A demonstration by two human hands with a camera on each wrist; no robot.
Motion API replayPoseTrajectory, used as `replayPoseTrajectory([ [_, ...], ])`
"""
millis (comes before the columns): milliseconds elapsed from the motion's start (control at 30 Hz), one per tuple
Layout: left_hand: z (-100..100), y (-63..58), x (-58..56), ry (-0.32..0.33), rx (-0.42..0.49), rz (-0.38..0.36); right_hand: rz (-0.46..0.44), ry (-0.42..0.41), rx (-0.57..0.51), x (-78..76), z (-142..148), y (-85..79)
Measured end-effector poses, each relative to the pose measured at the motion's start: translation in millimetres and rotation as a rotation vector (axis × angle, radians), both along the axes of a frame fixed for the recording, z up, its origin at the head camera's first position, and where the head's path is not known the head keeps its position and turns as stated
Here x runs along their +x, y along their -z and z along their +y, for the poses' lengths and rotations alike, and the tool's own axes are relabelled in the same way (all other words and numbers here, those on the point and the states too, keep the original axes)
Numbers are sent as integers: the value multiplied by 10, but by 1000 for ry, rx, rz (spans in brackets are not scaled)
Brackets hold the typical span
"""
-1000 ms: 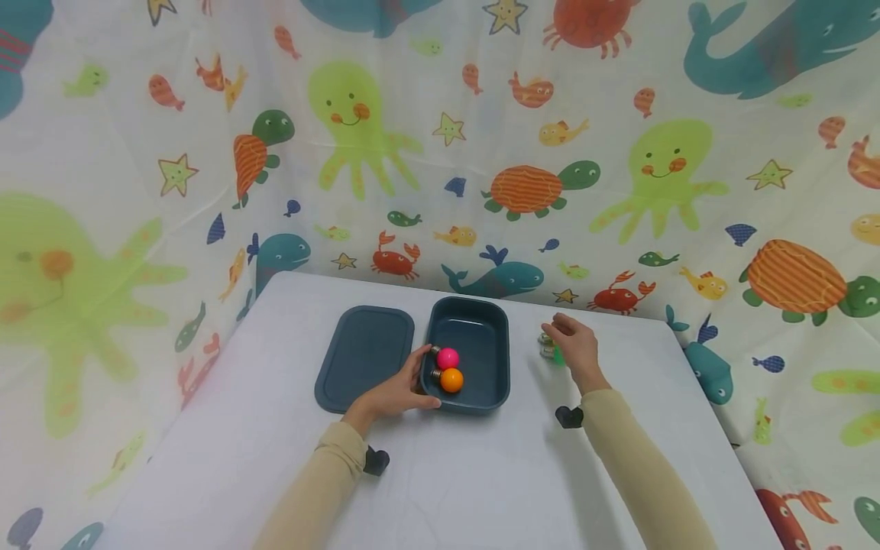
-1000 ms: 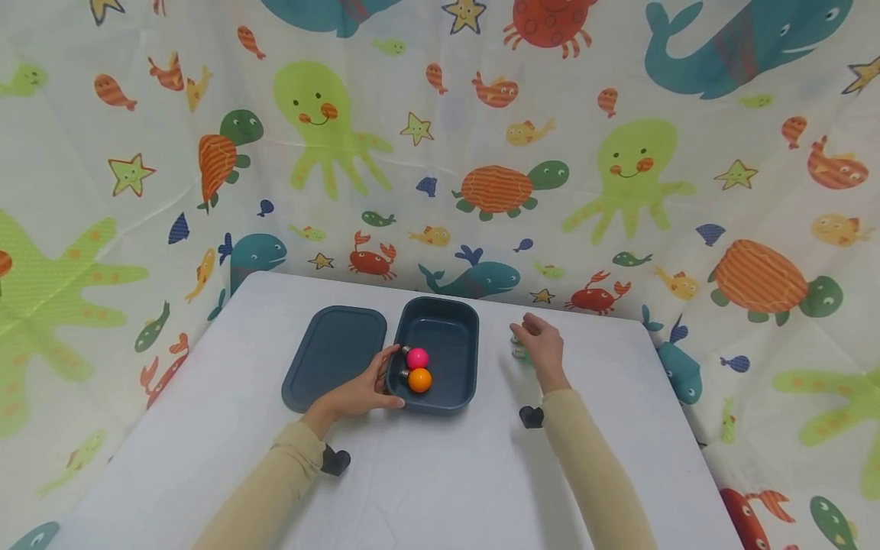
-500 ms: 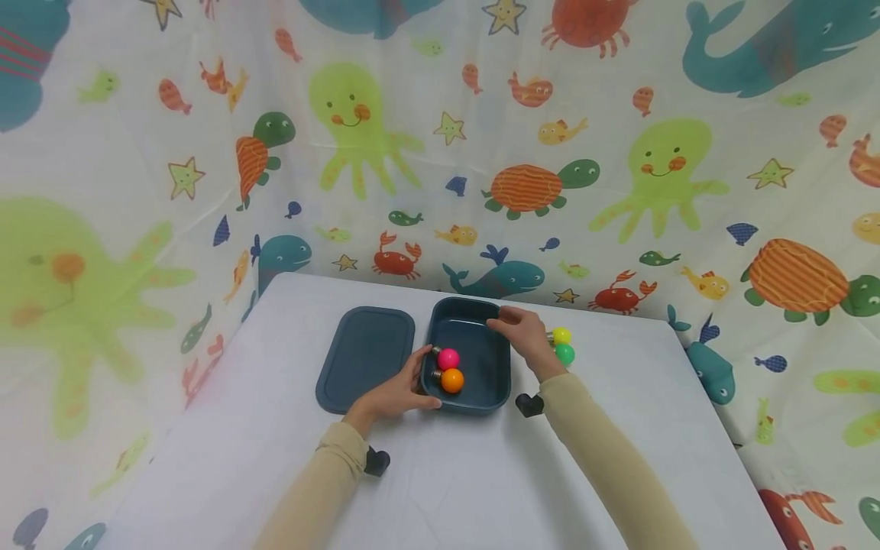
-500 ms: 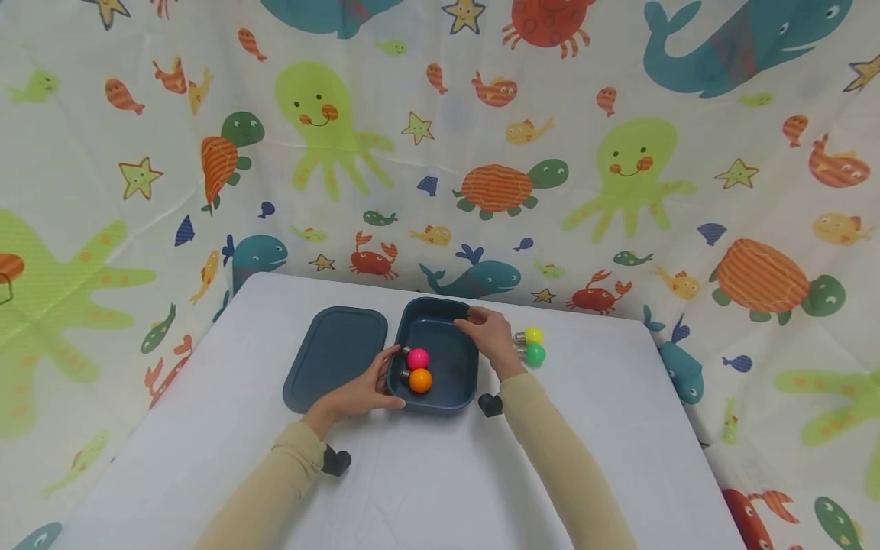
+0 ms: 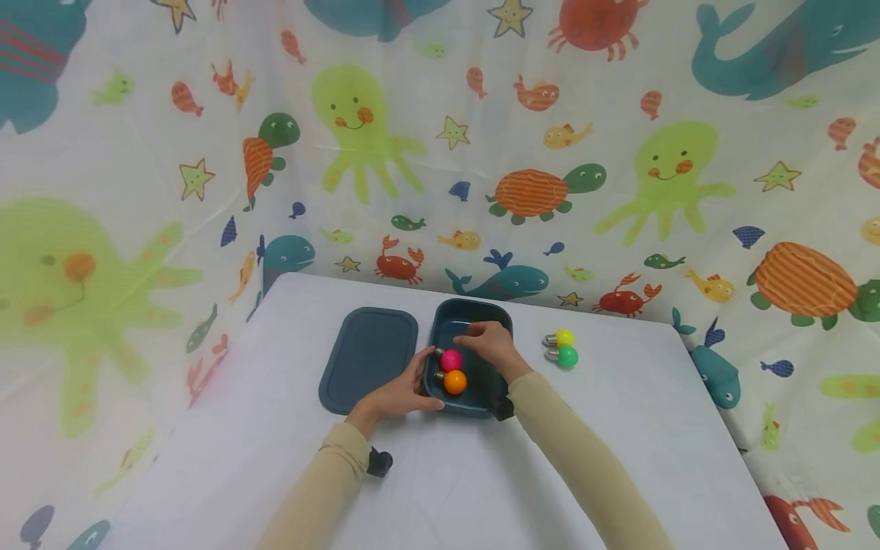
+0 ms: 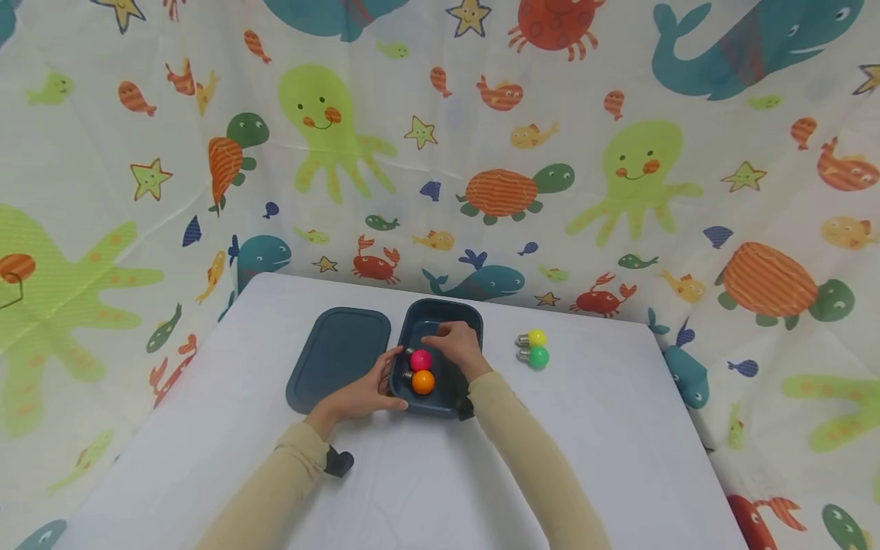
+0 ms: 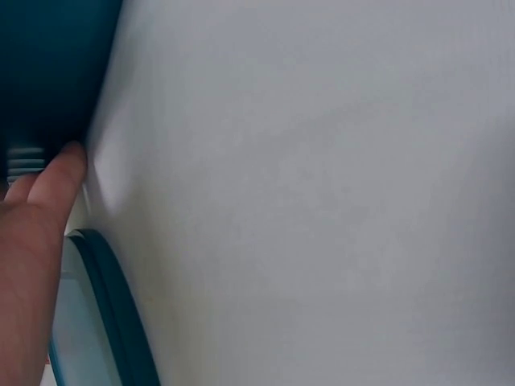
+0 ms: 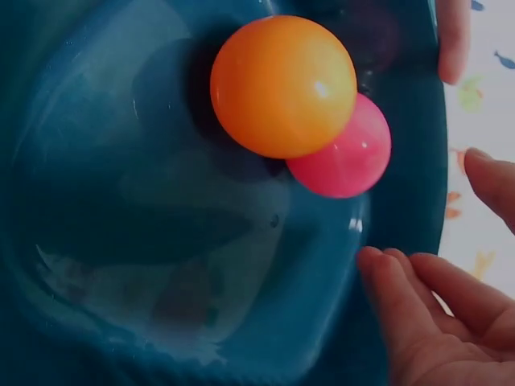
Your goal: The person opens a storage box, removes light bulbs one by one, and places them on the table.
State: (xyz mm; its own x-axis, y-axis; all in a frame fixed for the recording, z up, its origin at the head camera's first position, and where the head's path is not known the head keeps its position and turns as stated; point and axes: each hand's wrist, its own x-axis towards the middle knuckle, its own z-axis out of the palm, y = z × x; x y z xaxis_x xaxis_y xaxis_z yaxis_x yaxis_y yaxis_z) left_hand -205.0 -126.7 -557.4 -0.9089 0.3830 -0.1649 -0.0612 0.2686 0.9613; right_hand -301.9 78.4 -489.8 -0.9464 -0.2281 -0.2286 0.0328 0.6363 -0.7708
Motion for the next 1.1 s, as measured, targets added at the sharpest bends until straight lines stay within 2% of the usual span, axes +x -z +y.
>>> replayPoseTrajectory([
  [167,5,-16,6,4,6,-1,-31,-18,72,18,-70,50],
  [467,-4,-27,3,14,22,-3,-122,-31,131,57,-147,87],
  [767,-16,-13,-5,16,32,-4,-113,-70,204,68,-194,138],
  [1100,-20,8,-4,21,31,-7,-106,-66,203,78,-207,173],
])
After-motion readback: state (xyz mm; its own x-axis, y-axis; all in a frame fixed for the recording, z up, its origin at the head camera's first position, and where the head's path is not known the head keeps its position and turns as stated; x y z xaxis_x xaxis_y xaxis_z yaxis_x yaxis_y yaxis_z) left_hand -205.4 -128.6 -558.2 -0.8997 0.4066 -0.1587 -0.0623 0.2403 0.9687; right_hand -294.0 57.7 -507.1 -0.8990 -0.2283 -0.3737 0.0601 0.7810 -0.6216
